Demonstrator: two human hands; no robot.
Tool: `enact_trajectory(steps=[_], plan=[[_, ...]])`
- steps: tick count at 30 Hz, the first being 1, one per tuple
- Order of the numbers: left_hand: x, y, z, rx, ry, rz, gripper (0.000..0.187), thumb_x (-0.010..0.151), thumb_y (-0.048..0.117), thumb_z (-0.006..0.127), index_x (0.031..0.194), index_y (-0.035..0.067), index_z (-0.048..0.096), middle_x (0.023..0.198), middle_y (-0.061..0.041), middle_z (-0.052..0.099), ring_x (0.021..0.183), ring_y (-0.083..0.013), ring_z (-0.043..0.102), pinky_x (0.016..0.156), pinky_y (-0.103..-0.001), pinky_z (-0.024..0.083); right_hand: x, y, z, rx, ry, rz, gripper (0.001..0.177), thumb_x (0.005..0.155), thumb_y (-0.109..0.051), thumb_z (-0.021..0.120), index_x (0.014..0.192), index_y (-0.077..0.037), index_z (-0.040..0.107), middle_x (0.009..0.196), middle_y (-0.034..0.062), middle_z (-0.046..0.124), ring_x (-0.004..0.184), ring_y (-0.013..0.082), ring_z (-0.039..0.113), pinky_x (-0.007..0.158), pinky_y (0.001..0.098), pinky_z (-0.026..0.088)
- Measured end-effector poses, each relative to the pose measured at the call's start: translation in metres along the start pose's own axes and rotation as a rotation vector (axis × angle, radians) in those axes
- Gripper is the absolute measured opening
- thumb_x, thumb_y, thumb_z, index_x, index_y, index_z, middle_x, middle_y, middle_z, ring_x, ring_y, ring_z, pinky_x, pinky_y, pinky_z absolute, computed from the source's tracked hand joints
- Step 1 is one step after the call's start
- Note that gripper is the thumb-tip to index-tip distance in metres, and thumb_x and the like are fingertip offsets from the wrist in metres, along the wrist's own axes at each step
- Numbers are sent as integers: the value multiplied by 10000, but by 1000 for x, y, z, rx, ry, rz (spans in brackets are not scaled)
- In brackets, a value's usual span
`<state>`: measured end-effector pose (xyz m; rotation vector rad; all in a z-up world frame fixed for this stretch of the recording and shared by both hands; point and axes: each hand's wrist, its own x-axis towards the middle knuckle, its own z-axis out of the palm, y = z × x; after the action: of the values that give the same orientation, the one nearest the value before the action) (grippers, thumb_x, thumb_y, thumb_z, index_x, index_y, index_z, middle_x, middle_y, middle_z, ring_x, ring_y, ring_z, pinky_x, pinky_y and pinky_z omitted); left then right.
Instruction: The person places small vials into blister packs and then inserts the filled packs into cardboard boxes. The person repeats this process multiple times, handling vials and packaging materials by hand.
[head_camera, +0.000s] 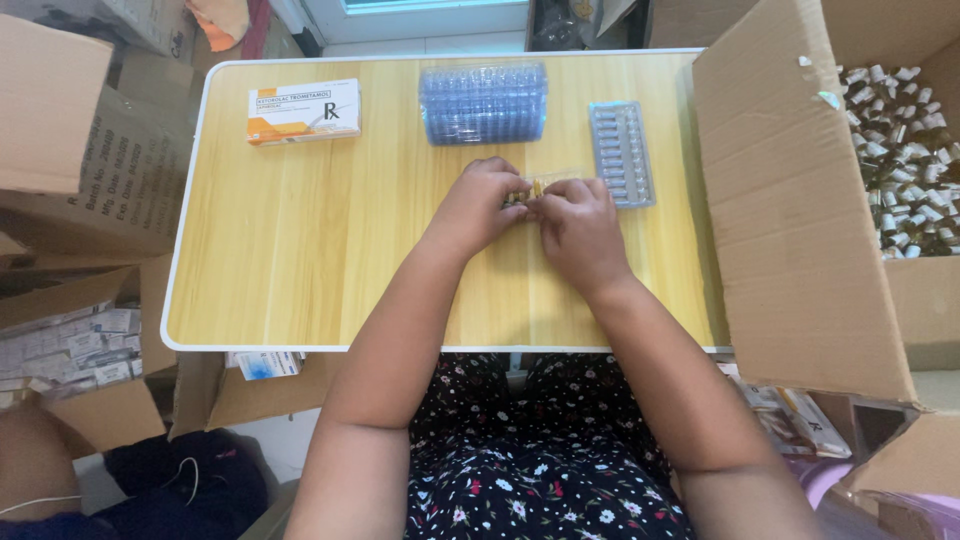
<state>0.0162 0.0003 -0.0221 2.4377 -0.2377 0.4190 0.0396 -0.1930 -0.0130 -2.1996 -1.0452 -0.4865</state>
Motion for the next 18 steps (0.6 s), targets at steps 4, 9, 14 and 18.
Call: enact_trajectory(steps=[4, 9, 14, 18], plan=[[-2, -3, 1, -31, -18, 2, 322, 755, 124, 842, 1063, 56, 779, 1110, -139, 704, 1110, -349, 623, 960, -423, 516, -4, 2, 3, -29, -13, -9, 204, 864, -35, 706, 1016, -133, 801, 1052, 66, 704, 1060, 321, 588, 949, 439, 482], [-7, -5, -11, -110, -51, 124, 463, 741, 199, 890, 1147, 37, 740, 1223, -185, 661, 1180, -379, 580, 1018, -449, 476, 2, -5, -4, -28, -33, -30, 245, 867, 3, 660, 1052, -108, 777, 1111, 111, 696, 1090, 350, 586, 972, 452, 473], [-9, 3, -15, -36, -111, 85, 632, 722, 210, 840, 1316, 87, 660, 1269, -173, 625, 1212, -379, 556, 1066, -446, 447, 18, -14, -54, 137, 108, -34, 307, 983, 63, 555, 1262, 5, 672, 1231, 185, 655, 1177, 380, 597, 1045, 449, 475], [-11, 9, -6, 277, -216, 81, 567, 824, 291, 719, 1386, 244, 653, 1374, -163, 561, 1280, -362, 509, 1146, -480, 381, 18, -33, -135, 479, 262, 52, 235, 1064, 71, 500, 1226, 10, 659, 1204, 99, 634, 1121, 201, 609, 992, 296, 490]])
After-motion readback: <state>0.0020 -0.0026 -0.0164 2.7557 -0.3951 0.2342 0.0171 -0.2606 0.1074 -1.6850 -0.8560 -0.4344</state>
